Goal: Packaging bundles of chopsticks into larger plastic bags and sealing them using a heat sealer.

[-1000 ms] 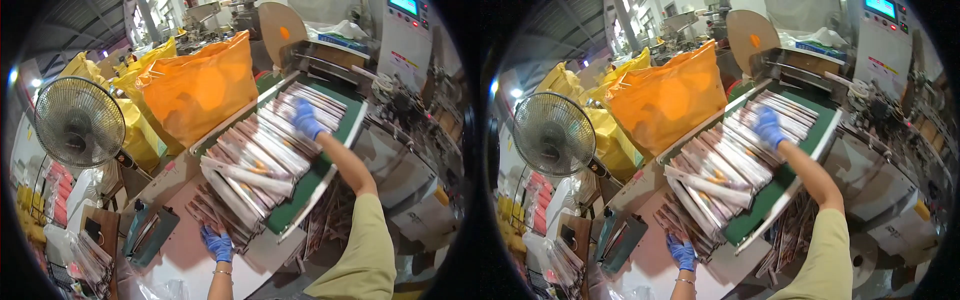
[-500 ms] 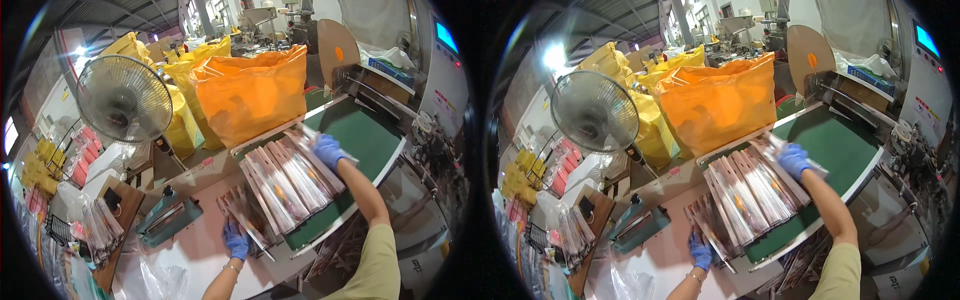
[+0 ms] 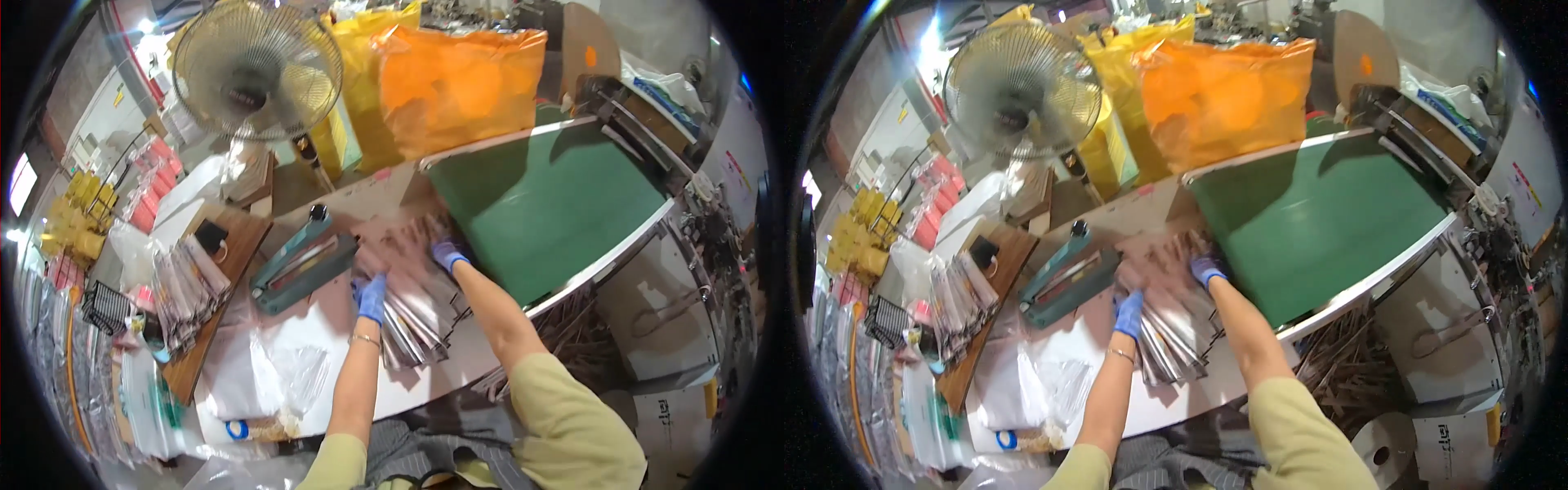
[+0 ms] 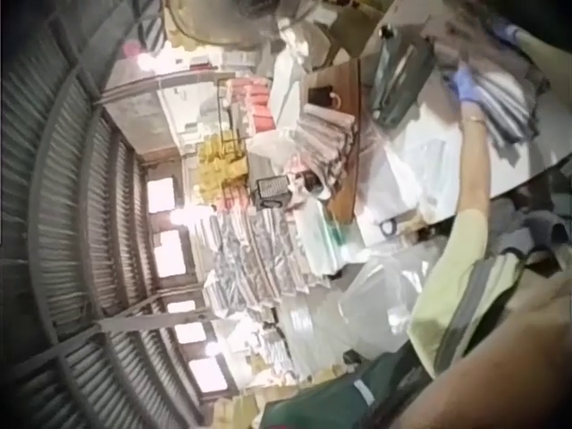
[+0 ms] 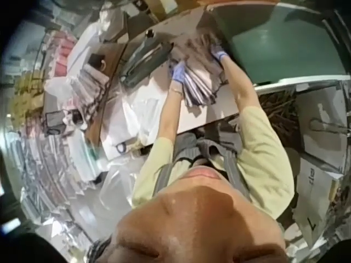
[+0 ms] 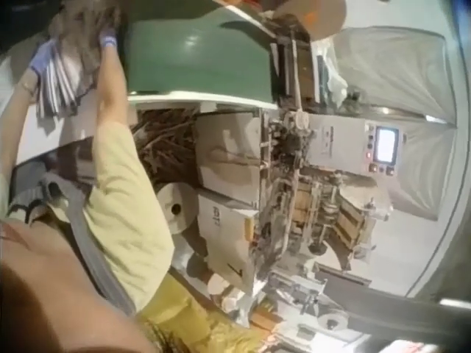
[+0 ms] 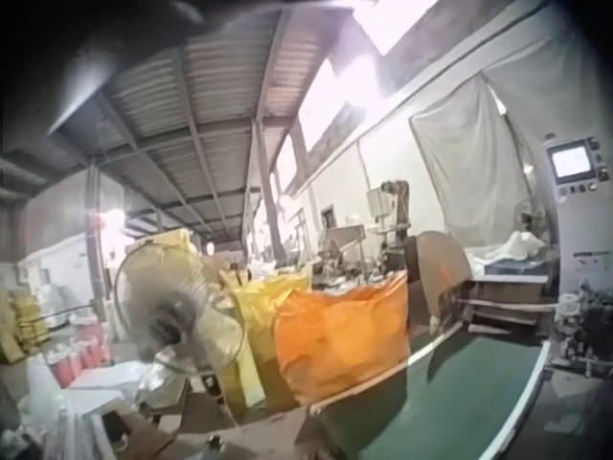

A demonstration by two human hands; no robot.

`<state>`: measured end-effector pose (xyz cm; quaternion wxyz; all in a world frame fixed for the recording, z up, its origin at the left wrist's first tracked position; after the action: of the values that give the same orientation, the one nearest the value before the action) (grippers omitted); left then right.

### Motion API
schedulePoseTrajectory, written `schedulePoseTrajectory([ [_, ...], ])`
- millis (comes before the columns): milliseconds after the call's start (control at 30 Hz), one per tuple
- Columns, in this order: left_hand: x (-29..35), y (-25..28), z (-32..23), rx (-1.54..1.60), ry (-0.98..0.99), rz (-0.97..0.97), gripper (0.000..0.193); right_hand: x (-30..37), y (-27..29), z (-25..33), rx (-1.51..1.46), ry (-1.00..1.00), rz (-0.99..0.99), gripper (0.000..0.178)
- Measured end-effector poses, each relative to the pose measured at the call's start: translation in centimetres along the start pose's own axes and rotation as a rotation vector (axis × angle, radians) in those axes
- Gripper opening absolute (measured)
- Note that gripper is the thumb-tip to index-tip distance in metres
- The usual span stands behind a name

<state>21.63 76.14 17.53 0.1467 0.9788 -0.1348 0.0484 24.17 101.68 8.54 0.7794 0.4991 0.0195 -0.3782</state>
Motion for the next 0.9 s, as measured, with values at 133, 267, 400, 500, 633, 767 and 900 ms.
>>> schedulePoseTrajectory([
  [133, 0.7, 11.3, 4.0, 0.484, 0.188, 0.004, 0.069, 6.1, 4.1, 20.3, -0.123, -0.237, 0.566, 0.062],
  [267, 3.8, 10.5, 3.3, 0.799, 0.324, 0.362, 0.059, 11.9, 4.3, 25.0, -1.636, -0.563, 1.198, 0.047],
  [400, 8.0, 13.2, 2.7, 0.504, 0.212, 0.371, 0.052, 15.2, 5.3, 25.2, -1.534, -0.572, 1.157, 0.043],
  [500, 9.3, 15.9, -1.0, 0.574, -0.173, 0.369, 0.063, 13.4, 12.1, 29.8, -1.439, -0.2, 0.953, 0.062],
  [633, 10.8, 19.5, 0.4, 0.373, -0.357, 0.441, 0.091, 13.8, 16.2, 31.5, -1.055, 0.427, 0.8, 0.1],
  [767, 14.3, 18.6, -6.8, 0.37, -0.779, 0.443, 0.127, 14.4, 18.8, 32.7, -1.502, 0.468, 0.645, 0.121],
  [900, 14.7, 18.3, -6.9, 0.184, -0.649, 0.549, 0.136, 12.6, 21.7, 34.2, -1.178, 0.813, 0.644, 0.101],
])
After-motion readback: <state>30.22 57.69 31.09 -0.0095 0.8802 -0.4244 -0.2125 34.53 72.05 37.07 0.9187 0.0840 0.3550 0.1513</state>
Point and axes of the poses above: each hand's wrist, its own x-axis away from the middle knuckle, its own y-axis out of the back of the hand, z = x × y, the point moved 4 cm from there along -x, towards the middle knuckle, and after that the axes turned 6 degrees about z, right-handed, at the moved point
